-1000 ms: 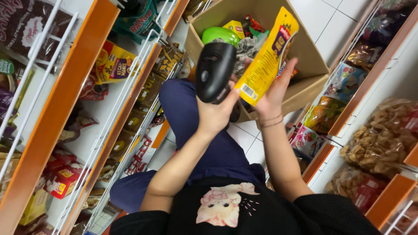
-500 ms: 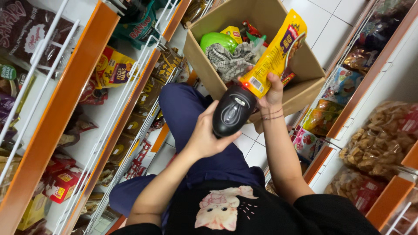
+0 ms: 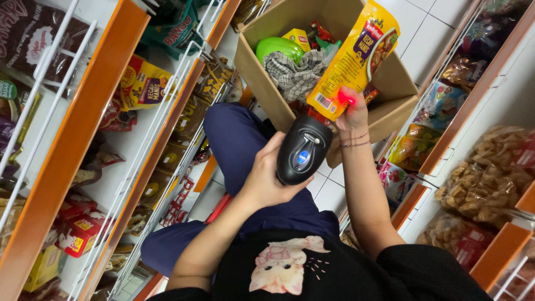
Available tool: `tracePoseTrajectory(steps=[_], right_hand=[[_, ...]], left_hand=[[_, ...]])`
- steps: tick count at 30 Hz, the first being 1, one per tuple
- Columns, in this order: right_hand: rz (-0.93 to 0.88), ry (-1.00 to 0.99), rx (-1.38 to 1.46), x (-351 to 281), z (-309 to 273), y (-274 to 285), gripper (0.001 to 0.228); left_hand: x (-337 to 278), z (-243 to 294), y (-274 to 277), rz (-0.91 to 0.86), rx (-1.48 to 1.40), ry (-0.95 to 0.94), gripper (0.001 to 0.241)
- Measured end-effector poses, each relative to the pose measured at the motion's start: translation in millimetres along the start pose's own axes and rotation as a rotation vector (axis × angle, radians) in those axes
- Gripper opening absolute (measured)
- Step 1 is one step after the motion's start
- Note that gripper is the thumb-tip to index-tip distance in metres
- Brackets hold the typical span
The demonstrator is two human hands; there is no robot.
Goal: The person sits on the floor and uses a spray bottle and a cloth to wipe down store shelves and product packaging before placing items back into a cardboard box.
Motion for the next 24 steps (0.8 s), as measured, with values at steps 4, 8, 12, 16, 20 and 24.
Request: tracePoseTrajectory(steps=[4, 8, 12, 16, 20, 24], right_hand=[[0.012, 0.04, 0.023, -0.4, -2.9, -3.1, 0.056], [0.01, 0.091, -0.045, 1.3, -10.4, -4.6, 0.059], [0.111, 0.292, -0.194, -7.8, -33.8, 1.7, 0.06], [0.241, 0.431, -0.331, -31.1, -61.1, 7.8, 0.056], [0.265, 0.519, -0.428, -55.7, -80.5, 7.4, 0.057], [0.309, 0.51, -0.448, -70.4, -89.0, 7.7, 0.058]], left_hand=[[-2.0, -3.2, -1.8, 0.0, 0.002, 0.002, 0.039], [1.0, -12.2, -3.2, 0.021, 0.037, 0.036, 0.036], [25.2, -32.8, -2.7, 0.077, 0.231, 0.004, 0.032], [71.2, -77.5, -29.3, -0.03, 0.465, 0.095, 0.051], [113.2, -123.2, -97.4, -0.343, 0.762, -0.148, 0.039], [117.3, -174.5, -183.4, -0.55, 1.095, -0.479, 0.01]])
Point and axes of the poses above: each hand's wrist, its own x-axis towards the middle knuckle, its own y-axis out of the back of the hand, z = x × y, the point moved 5 cm from there along x, towards the middle knuckle, and after that the axes turned 8 degrees about x, right-handed, at the moved point
